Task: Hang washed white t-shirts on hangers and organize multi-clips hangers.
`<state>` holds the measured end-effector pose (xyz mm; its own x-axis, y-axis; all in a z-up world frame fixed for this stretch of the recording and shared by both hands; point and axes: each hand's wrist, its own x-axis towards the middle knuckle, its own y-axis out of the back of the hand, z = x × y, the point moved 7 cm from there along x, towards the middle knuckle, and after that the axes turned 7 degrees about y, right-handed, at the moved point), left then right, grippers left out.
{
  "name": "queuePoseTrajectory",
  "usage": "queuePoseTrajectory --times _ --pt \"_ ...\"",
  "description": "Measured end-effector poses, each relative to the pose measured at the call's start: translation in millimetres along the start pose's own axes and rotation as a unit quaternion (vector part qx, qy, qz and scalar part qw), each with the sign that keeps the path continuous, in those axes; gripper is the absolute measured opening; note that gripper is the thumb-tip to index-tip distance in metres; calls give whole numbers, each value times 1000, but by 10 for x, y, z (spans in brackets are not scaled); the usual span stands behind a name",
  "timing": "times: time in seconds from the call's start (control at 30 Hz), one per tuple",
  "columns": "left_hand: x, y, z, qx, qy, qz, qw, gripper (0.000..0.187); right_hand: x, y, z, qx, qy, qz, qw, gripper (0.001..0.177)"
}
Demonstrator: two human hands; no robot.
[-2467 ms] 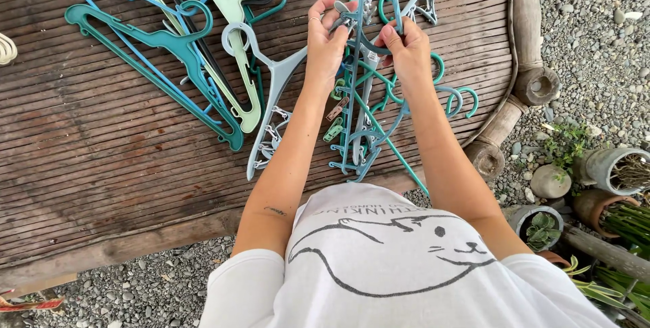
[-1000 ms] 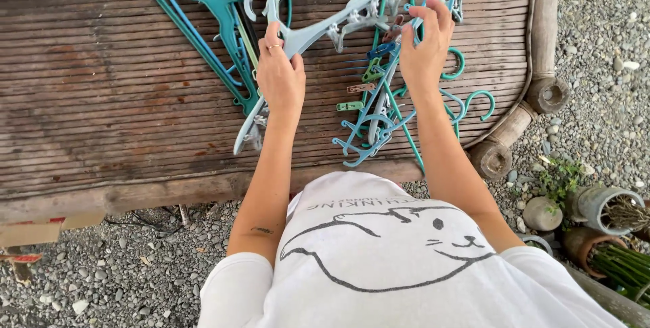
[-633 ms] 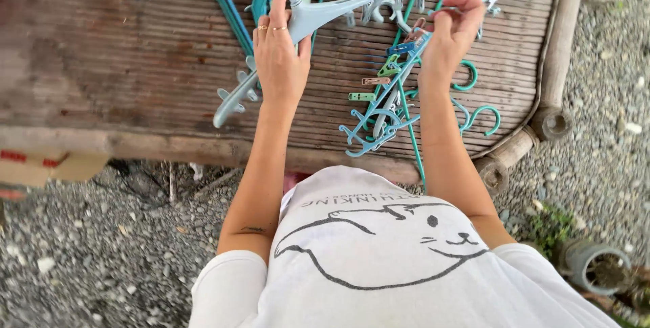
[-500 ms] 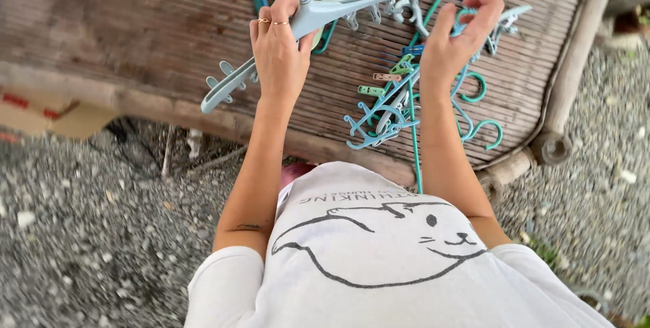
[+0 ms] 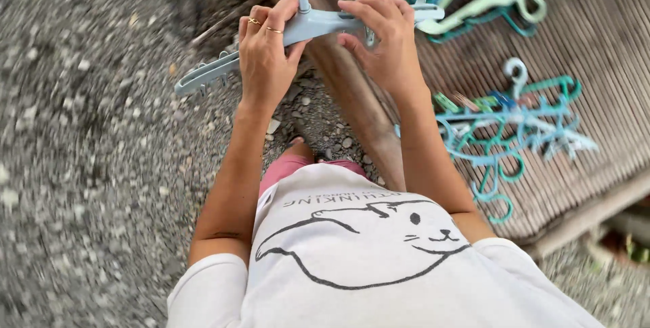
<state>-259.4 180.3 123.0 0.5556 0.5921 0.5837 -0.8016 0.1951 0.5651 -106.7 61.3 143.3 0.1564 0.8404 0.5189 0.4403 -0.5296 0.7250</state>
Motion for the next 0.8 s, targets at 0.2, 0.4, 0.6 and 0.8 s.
queuePoseTrajectory --times 0.2,0.4,0.6,0.8 --pt "-438 1007 -532 102 57 69 991 60 548 -938 -645 78 109 -53 990 42" --pt "-986 2237 -1257 151 169 101 969 62 1169 -2055 -1482 163 157 -87 970 32" --pt "-1533 3649 -2273 198 241 140 940 44 1882 -3446 -2806 229 206 -144 940 34" --pt "-1715 5034 -3288 248 317 160 901 41 2650 -4785 -3930 302 226 -197 905 37"
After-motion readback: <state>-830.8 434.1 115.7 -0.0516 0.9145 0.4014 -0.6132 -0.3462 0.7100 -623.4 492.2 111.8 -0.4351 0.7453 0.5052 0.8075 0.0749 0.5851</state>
